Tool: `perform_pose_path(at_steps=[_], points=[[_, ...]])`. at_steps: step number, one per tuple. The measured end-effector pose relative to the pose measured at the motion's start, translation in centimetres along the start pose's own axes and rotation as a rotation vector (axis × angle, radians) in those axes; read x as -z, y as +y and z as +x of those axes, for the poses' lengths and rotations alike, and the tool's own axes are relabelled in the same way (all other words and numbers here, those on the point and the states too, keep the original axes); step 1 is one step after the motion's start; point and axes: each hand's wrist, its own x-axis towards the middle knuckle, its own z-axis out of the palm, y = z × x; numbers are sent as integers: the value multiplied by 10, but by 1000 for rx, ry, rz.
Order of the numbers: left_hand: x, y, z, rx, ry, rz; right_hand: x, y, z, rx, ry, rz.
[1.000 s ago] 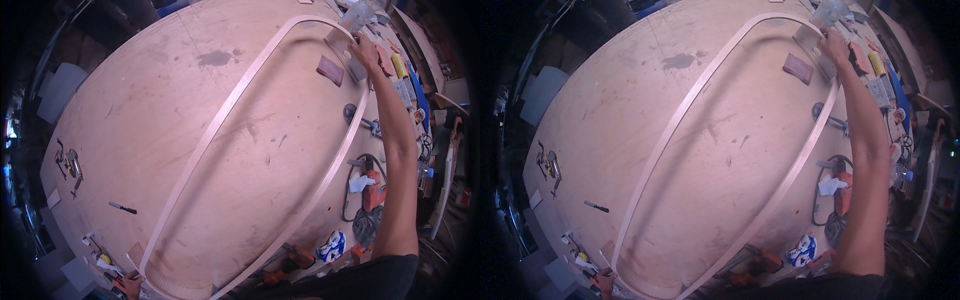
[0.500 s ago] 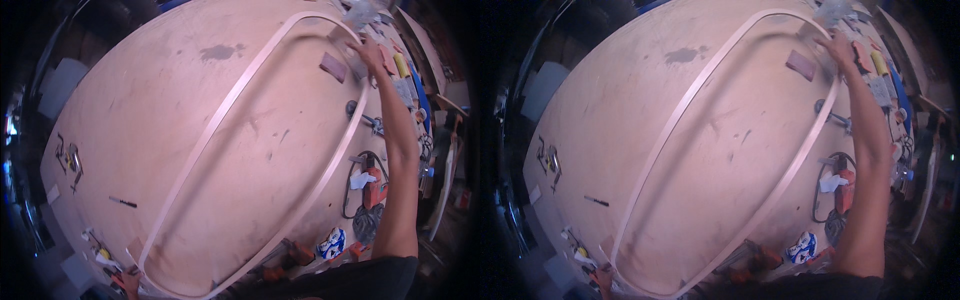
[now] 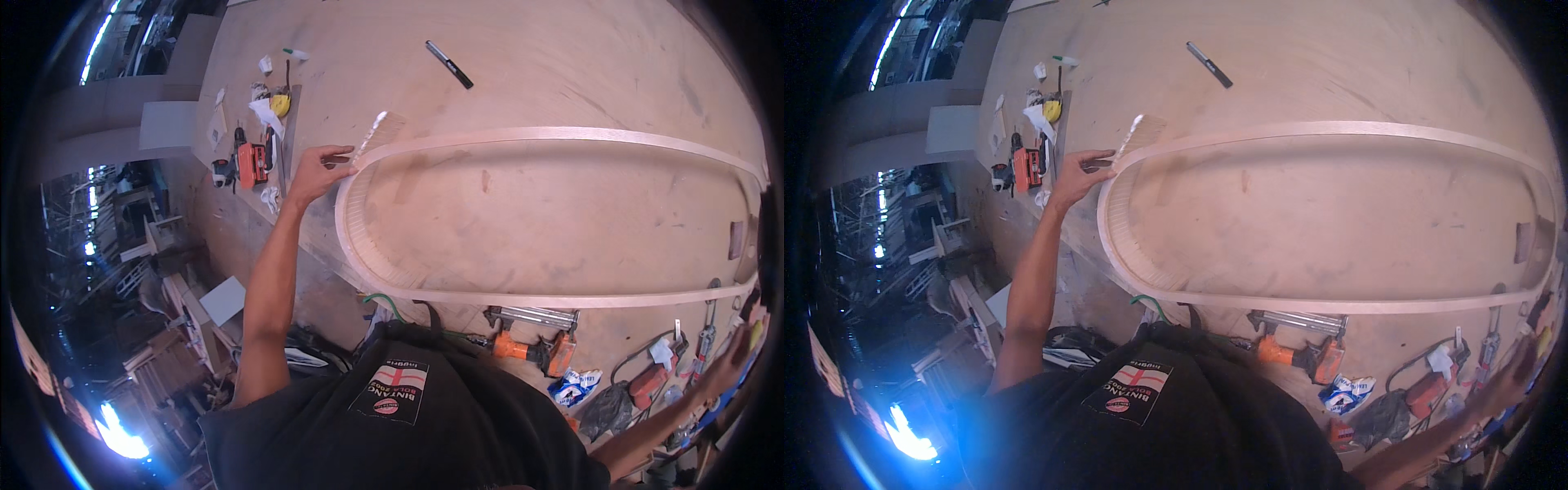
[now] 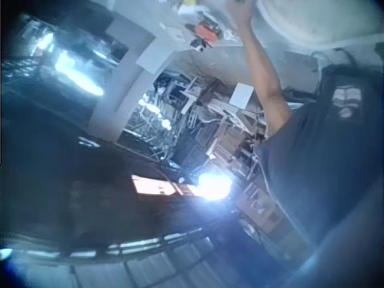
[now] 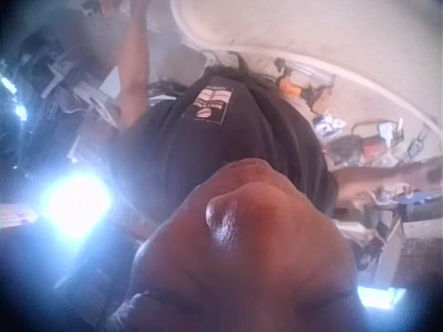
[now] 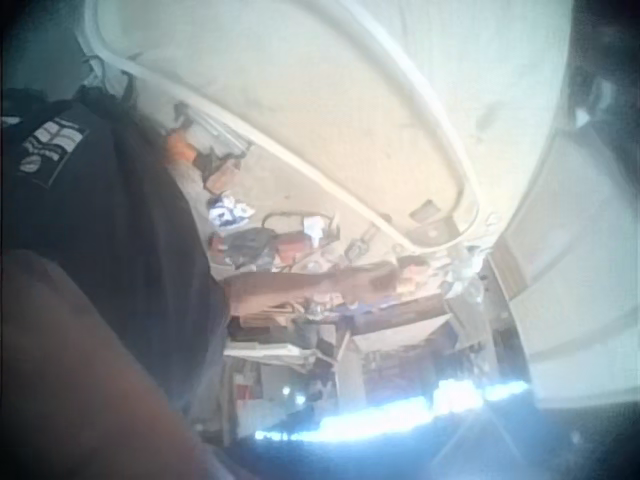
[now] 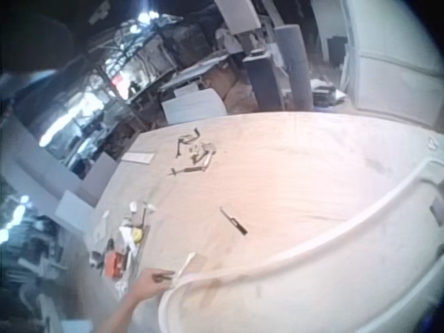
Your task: The person aligns a curved wooden strip along the edge of a large oval wooden board and secures it using a pneumatic nail gun. The person repeatedly positions the strip and drives nails along its length to attach it to the board.
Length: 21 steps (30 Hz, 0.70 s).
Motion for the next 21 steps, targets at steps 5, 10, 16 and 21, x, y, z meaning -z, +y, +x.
perform_pose_path(at_steps=[5,10,16,21], points=[[-16,-16,-9,-87,18,-239,-23,-116,-143,-116,-144,488],[-20,-46,-6,-184,2,-470,-51,-220,-257,0,-280,466],[5,-87,37,-141,-103,-627,-95,-357,-381,-117,-380,520],[-6,-68,103,-397,-234,-521,-156,-483,-443,-77,-489,448]])
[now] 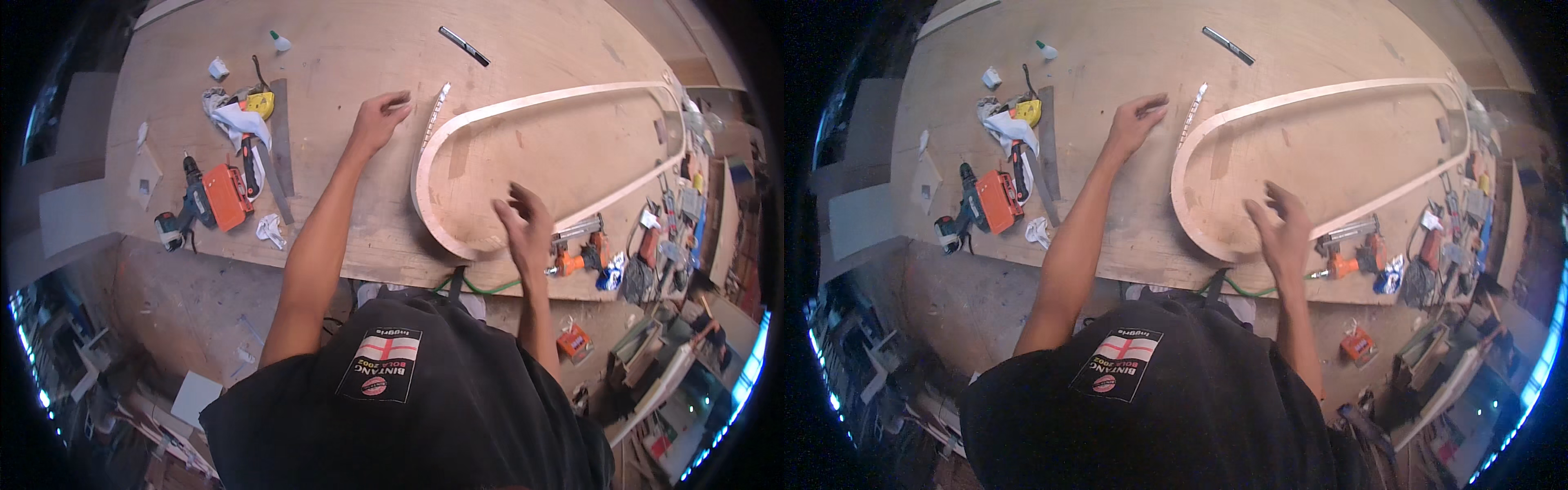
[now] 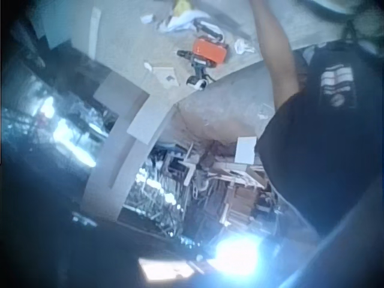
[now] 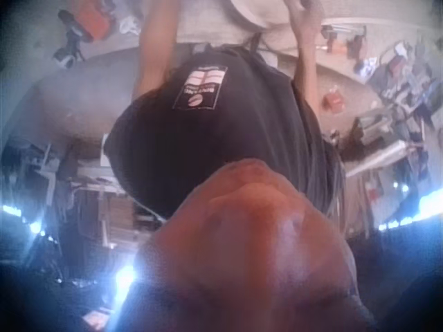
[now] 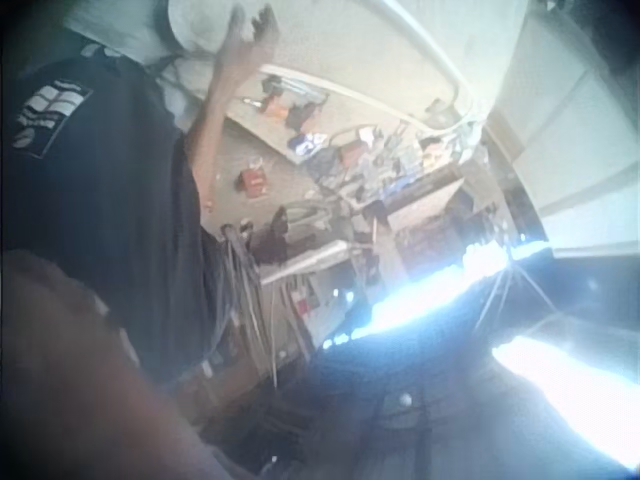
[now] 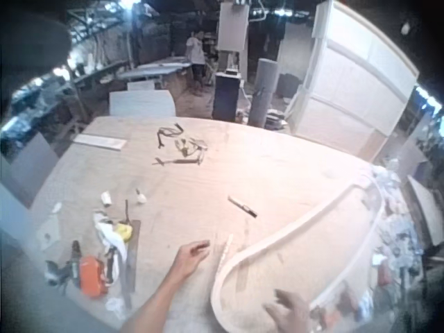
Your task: The person aligns a curved wooden strip along the edge of a large oval wooden board and secures it using a pneumatic nail gun. The person repeatedly positions the strip and drives nails along its length to attach it to the board.
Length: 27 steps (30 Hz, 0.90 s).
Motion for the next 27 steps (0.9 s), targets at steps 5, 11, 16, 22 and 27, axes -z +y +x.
perform_pose_path(at_steps=[5,11,16,22,27], points=[[-17,9,42,-62,-192,-9,-94,-43,21,-24,10,-152],[-22,-10,56,-47,-321,-111,-144,-70,21,-158,15,-227],[-23,-25,65,-144,-262,-136,-161,-74,21,-177,126,-268],[-25,-19,69,-106,-409,-154,-177,-67,22,-196,253,-332],[-31,-26,75,-122,-410,-189,-184,-62,22,-167,324,-336]])
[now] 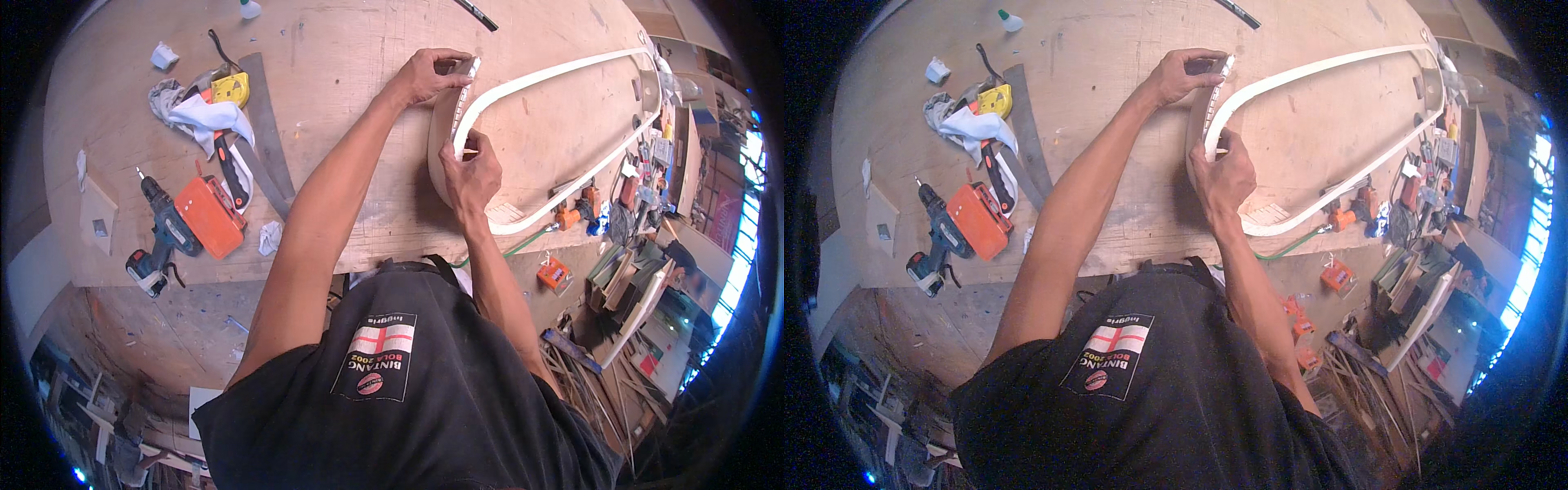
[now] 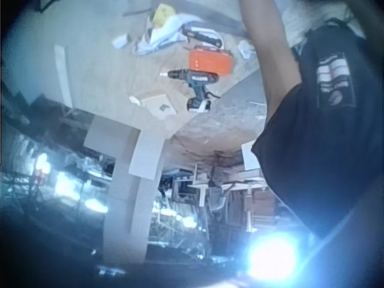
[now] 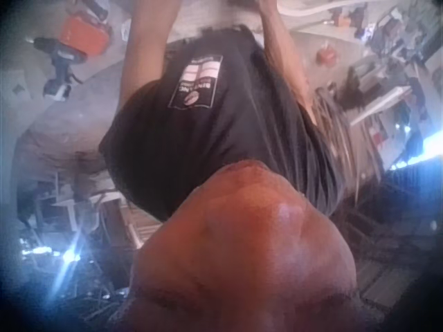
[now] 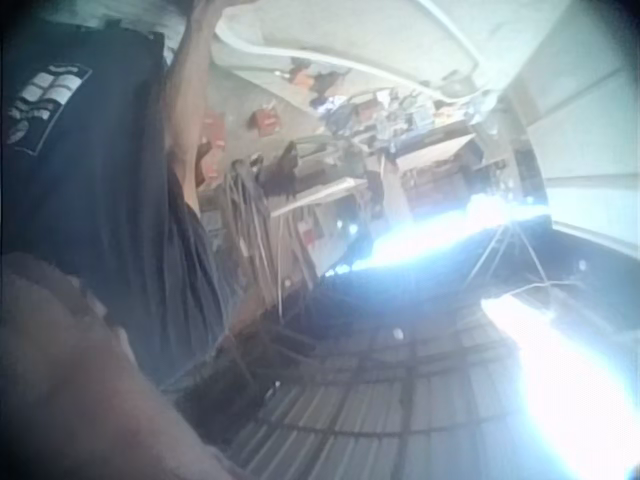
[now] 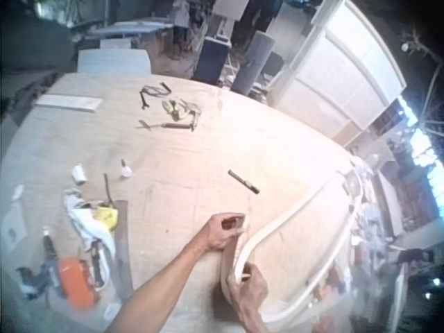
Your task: The person aligns a curved wooden strip along the edge of a large oval wooden board and secures it using a pneumatic nail gun. The person repeatedly positions the strip and drives nails along its length to attach it to the board.
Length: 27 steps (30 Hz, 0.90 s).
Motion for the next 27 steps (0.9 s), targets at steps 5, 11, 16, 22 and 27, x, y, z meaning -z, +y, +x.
perform_pose_path(at_steps=[5,11,16,22,27], points=[[-6,-2,1,1,-18,-60,-4,0,-1,-6,32,22],[-13,-6,3,-10,-21,-102,-8,3,0,14,60,8],[-15,1,4,2,-44,-119,-10,6,1,27,73,10],[-17,9,0,-50,24,-9,-11,7,1,37,79,32],[-20,31,-14,149,98,223,-14,10,0,34,87,34]])
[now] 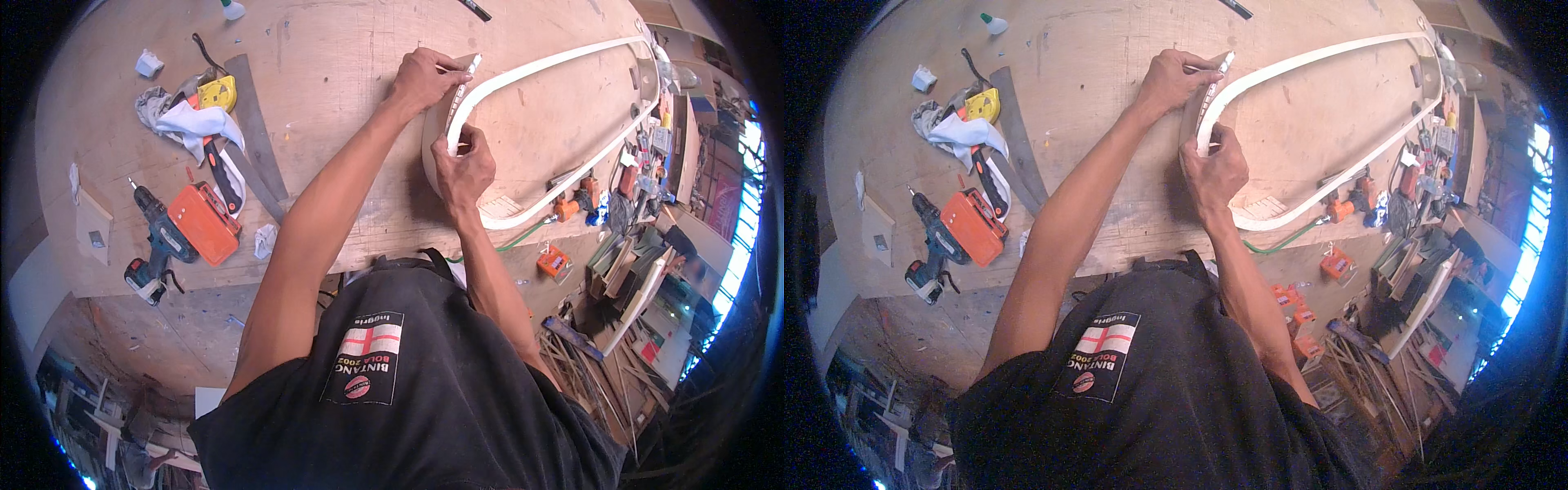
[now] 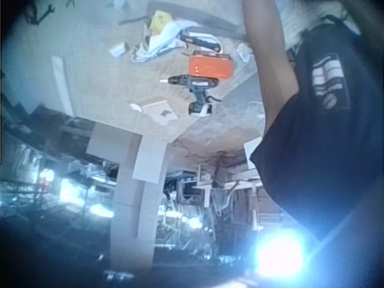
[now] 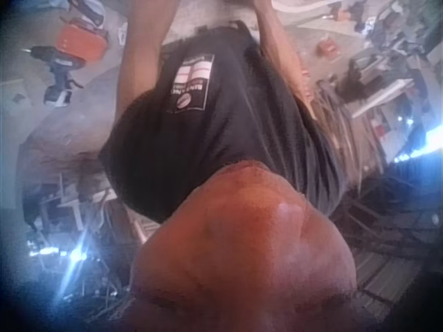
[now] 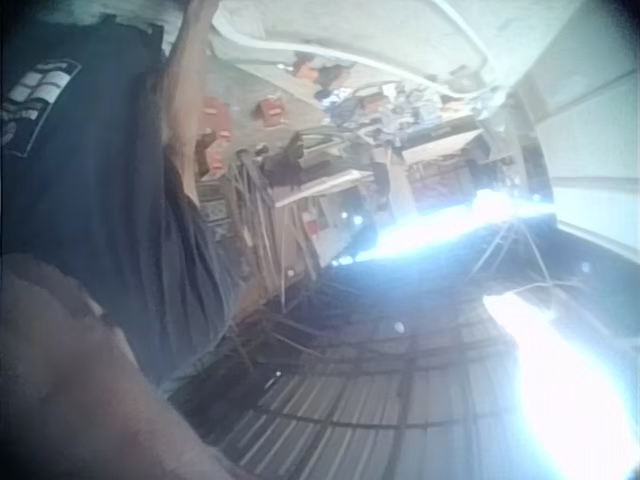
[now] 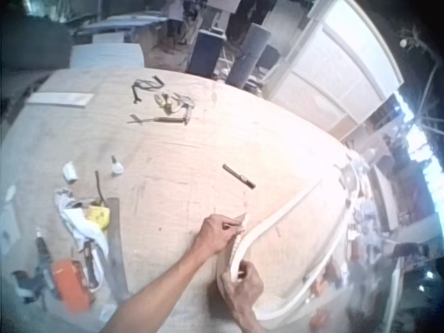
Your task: The person aligns a curved wooden strip along the edge of a large oval wooden board and secures it using a pneumatic nail gun. The person repeatedly positions the strip and drives nails along its length to attach it to the board.
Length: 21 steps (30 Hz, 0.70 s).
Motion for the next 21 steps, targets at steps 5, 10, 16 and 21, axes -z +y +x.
perform_pose_path(at_steps=[5,10,16,21], points=[[5,43,-22,124,-164,196,-1,2,0,18,6,-15],[0,49,-26,72,-229,412,-2,1,0,15,-2,-53],[-18,58,-23,164,-180,521,0,-3,0,6,-23,-81],[-17,56,-24,106,-169,527,27,-8,2,27,-250,-121]])
